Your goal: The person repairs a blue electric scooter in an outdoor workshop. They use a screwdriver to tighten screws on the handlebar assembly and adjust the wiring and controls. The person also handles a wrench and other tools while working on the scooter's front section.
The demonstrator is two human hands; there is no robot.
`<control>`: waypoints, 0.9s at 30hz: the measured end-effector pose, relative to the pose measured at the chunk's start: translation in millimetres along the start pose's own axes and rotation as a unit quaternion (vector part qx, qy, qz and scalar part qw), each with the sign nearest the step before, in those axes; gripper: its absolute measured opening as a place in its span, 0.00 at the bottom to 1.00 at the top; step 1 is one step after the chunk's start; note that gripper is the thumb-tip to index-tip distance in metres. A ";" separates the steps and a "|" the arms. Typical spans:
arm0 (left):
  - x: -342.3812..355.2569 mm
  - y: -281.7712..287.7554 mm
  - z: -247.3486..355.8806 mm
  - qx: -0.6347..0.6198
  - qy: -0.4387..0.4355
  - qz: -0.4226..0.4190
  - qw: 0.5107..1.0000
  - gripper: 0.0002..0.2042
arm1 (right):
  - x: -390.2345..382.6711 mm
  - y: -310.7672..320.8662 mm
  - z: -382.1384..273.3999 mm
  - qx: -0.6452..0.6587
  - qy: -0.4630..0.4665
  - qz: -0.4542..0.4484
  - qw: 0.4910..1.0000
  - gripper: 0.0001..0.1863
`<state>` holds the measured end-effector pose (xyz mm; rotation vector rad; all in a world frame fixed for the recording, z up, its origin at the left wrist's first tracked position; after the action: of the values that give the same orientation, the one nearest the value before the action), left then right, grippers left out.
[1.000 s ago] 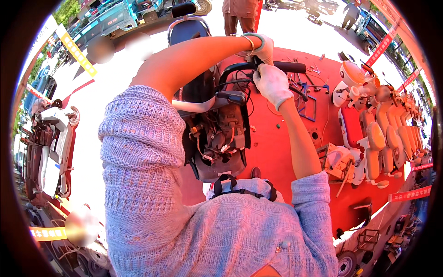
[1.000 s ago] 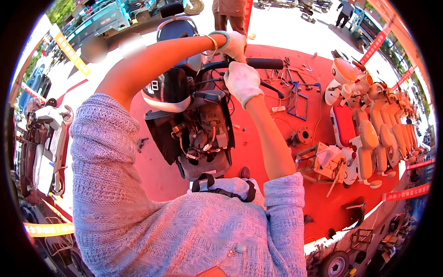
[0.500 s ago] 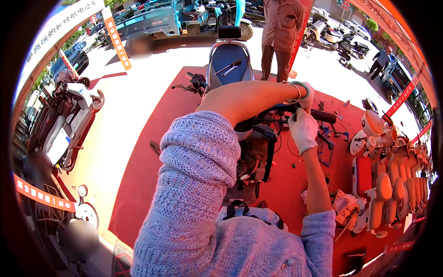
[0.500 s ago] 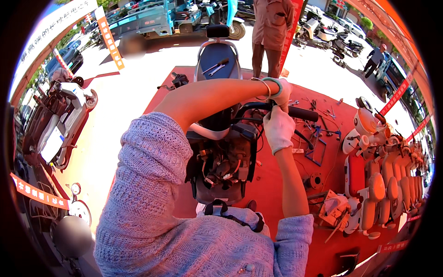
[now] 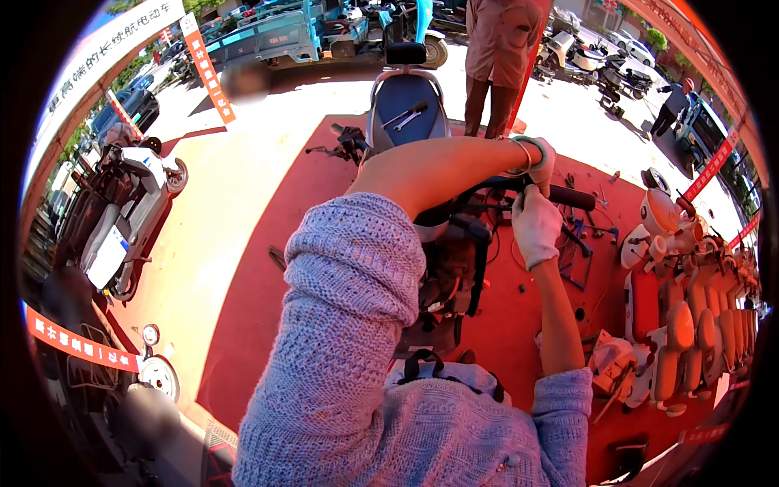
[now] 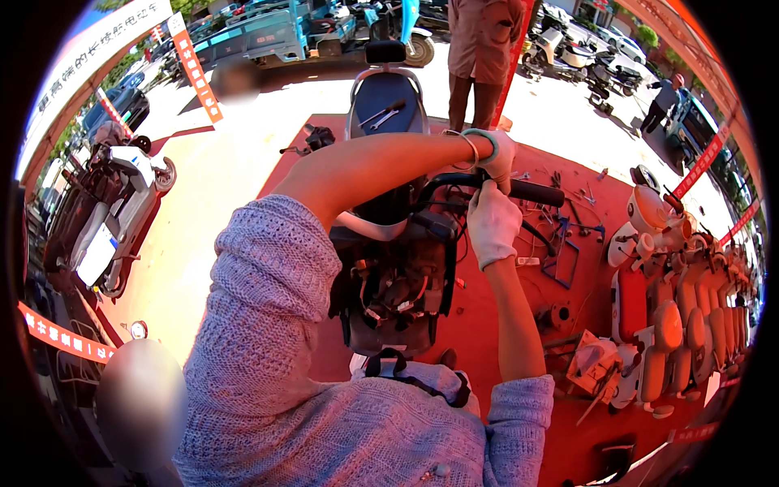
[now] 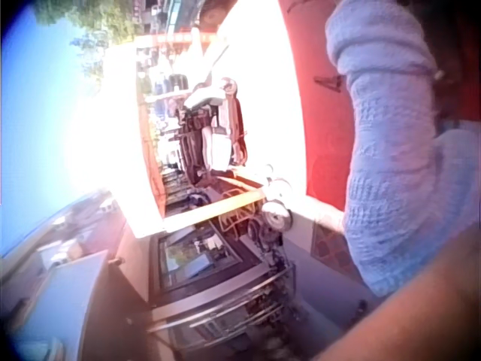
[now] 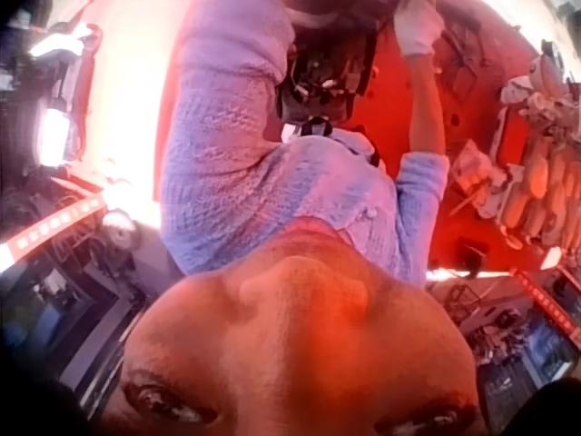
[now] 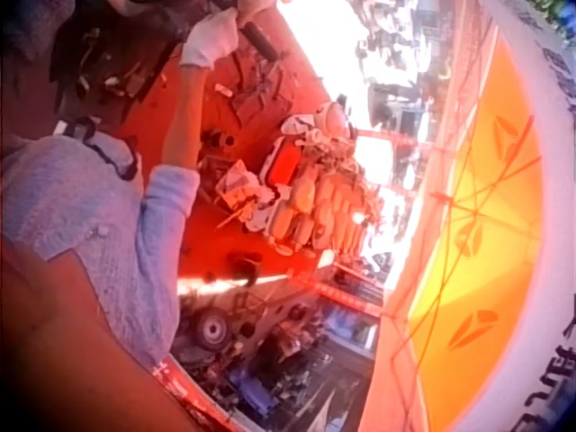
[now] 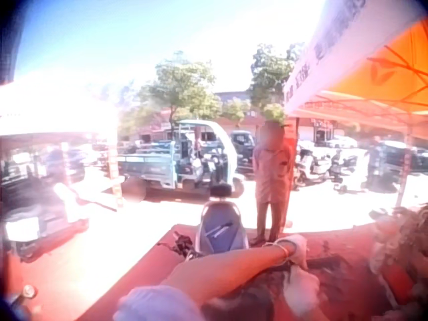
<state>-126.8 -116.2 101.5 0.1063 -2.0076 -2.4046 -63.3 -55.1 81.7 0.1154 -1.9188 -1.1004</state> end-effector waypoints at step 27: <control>15.7 -8.3 -13.3 0.030 -0.029 0.047 0.998 0.26 | -10.4 0.8 -2.6 0.041 0.116 0.127 0.984 0.06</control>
<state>-141.4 -128.5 90.2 -0.0573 -2.0587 -2.3179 -54.9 -51.4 76.0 0.0405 -1.7142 -0.8015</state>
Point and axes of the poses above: each hand's wrist, its own x-axis towards the middle knuckle, its own y-axis out of the back of the hand, z = x × y, the point moved 10 cm from there along x, towards the middle knuckle, and after that the axes turned 11 degrees about z, right-handed, at the moved point
